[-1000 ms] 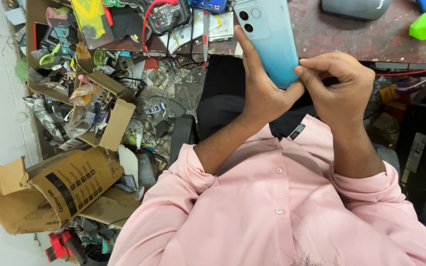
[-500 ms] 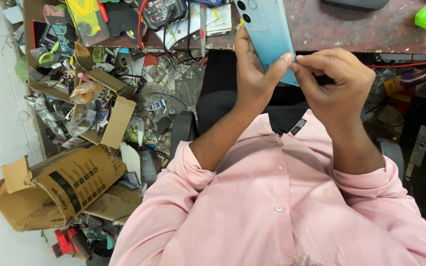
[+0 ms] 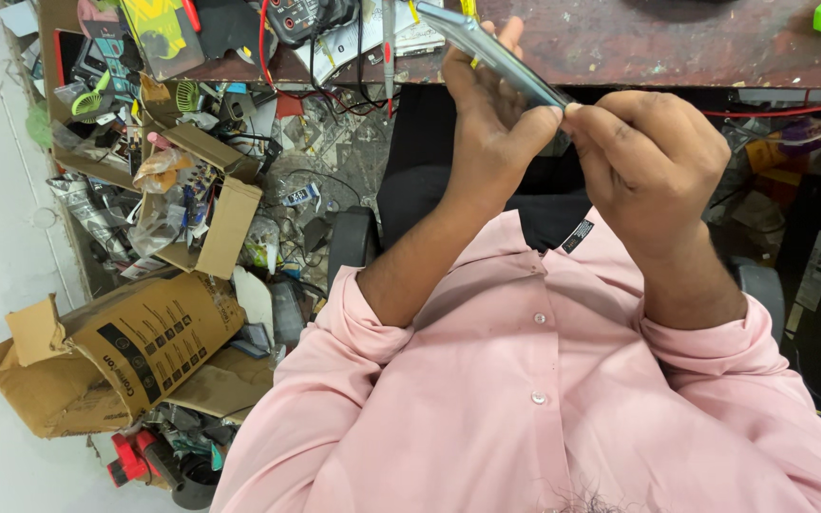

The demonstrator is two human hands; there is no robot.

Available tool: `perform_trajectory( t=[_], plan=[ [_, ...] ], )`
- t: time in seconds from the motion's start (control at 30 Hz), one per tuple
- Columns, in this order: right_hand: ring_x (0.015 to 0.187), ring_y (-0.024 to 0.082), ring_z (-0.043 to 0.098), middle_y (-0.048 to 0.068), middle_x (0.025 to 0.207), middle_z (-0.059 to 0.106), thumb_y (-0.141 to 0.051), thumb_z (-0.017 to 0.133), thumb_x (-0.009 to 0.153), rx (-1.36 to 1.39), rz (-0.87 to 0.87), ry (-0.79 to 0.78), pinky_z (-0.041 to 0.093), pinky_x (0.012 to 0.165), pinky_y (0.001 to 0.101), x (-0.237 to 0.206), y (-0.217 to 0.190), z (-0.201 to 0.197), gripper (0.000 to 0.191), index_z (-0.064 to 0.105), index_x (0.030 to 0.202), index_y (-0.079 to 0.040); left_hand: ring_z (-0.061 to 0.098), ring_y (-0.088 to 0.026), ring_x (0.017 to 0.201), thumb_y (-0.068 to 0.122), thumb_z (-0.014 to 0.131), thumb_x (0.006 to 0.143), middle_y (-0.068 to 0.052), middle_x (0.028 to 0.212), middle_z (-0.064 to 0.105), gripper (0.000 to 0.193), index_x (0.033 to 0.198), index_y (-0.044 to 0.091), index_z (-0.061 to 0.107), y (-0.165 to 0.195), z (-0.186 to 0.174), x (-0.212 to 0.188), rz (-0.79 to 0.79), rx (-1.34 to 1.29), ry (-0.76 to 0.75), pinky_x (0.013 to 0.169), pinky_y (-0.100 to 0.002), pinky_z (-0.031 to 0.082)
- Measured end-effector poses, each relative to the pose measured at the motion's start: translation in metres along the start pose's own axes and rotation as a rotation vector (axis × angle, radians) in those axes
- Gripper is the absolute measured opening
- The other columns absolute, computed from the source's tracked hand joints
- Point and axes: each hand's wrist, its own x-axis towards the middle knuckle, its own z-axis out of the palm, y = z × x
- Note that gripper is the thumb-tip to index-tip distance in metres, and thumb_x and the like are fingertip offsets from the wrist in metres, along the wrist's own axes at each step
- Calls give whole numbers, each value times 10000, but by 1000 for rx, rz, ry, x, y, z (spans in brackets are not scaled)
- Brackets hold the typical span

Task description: The person pries open the back cover of a blue smartphone, removes the battery, and unscrews and lifts out an internal component using a screwdriver at a cluttered repair workbench.

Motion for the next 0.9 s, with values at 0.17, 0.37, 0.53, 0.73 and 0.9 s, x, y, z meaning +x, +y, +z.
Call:
perform_trajectory(
  t=[0.17, 0.37, 0.53, 0.73, 0.9],
  plan=[
    [787, 221, 652, 48, 931, 656, -13, 812, 950, -98, -128, -35, 502, 688, 339, 4, 2, 5, 93, 752, 1011, -49, 531, -234, 1329, -123, 621, 896, -208, 1456, 501, 817, 1560, 42, 175, 6, -4, 1, 27, 55, -16, 1163, -362, 443],
    [818, 221, 658, 49, 938, 630, 30, 766, 979, -139, -180, 29, 508, 711, 335, 4, 8, 8, 94, 756, 1033, -47, 546, -151, 1142, -137, 579, 929, -122, 1310, 540, 599, 1482, -58, 363, 3, -17, 7, -112, -120, -153, 1013, -276, 438],
    [812, 212, 659, 36, 964, 632, 15, 744, 967, -206, -192, 69, 500, 700, 327, 2, 13, 9, 131, 769, 1055, -79, 581, -112, 1009, -149, 553, 906, -108, 1284, 563, 681, 1521, 17, 313, 1, -13, 9, -134, -136, -111, 830, -239, 485],
    [815, 209, 651, 23, 943, 630, -13, 759, 965, -263, -186, 90, 477, 706, 337, 3, 12, 11, 101, 760, 1031, -90, 602, -116, 1098, -158, 568, 896, -109, 1323, 571, 714, 1509, 68, 281, -2, -8, 10, -68, -124, -89, 965, -265, 507],
    [839, 203, 647, 16, 978, 640, -7, 747, 1013, -293, -144, 88, 479, 733, 338, 0, 8, 13, 101, 750, 1075, -86, 583, -171, 1154, -163, 589, 937, -165, 1328, 564, 647, 1482, 51, 315, -12, -12, 9, -53, -73, -74, 1075, -329, 495]
  ],
)
